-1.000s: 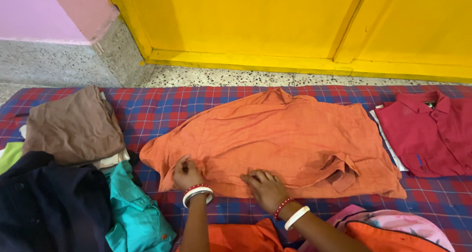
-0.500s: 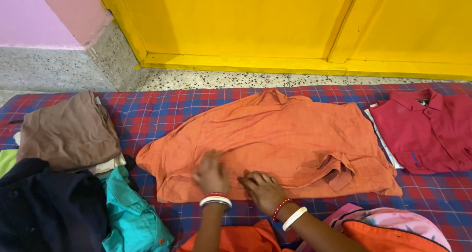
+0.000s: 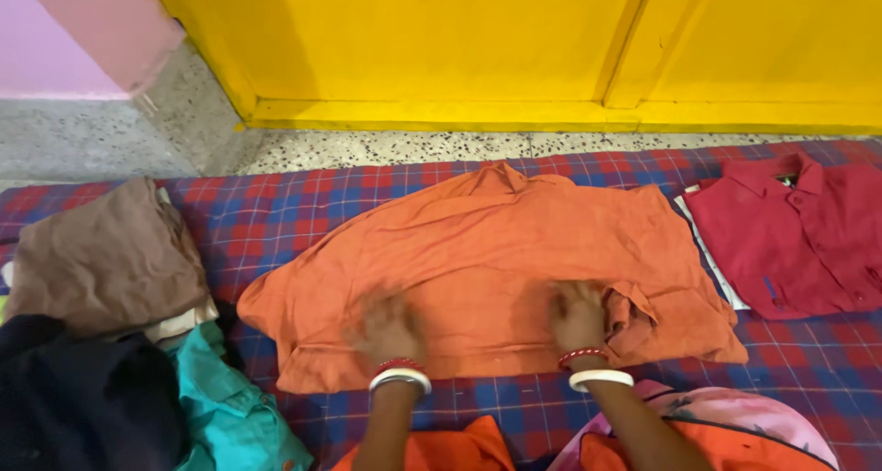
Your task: The person buttons an orange shirt by hand and then folds it on a patterned mat.
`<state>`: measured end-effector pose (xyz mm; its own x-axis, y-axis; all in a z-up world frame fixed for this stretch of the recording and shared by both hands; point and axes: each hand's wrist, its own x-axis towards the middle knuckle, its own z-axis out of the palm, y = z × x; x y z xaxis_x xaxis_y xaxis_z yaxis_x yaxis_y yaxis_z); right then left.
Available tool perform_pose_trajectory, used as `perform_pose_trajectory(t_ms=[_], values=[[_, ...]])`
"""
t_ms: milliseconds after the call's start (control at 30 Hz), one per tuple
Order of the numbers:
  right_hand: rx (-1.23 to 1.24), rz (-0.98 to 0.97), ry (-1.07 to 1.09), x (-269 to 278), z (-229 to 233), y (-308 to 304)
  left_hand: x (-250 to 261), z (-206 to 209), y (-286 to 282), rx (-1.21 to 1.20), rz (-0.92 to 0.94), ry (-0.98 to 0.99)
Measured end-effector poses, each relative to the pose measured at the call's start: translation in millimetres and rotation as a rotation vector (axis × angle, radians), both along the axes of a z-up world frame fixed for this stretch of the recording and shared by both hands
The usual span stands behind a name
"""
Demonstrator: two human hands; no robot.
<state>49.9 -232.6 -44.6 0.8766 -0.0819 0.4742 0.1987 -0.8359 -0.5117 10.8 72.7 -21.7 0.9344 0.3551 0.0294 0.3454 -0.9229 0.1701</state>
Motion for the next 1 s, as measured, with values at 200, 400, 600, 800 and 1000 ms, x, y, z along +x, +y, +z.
perform_pose_trajectory(t_ms=[200, 400, 600, 800, 1000], values=[[-0.048, -0.098, 0.058, 8, 36, -40, 8, 29, -73, -0.268, -0.237, 0.326], [-0.197, -0.346, 0.257, 19, -21, -141, -3, 36, -59, -0.166, -0.314, 0.334], [0.040, -0.446, 0.408, 17, 9, -142, -4, 28, -57, -0.188, -0.321, 0.295], [-0.236, -0.426, -0.019, -2, 90, -153, -3, 21, -59, -0.191, -0.314, 0.111], [0.079, 0.087, -0.135, 30, 47, -99, 28, 15, -79, -0.293, -0.096, -0.064]])
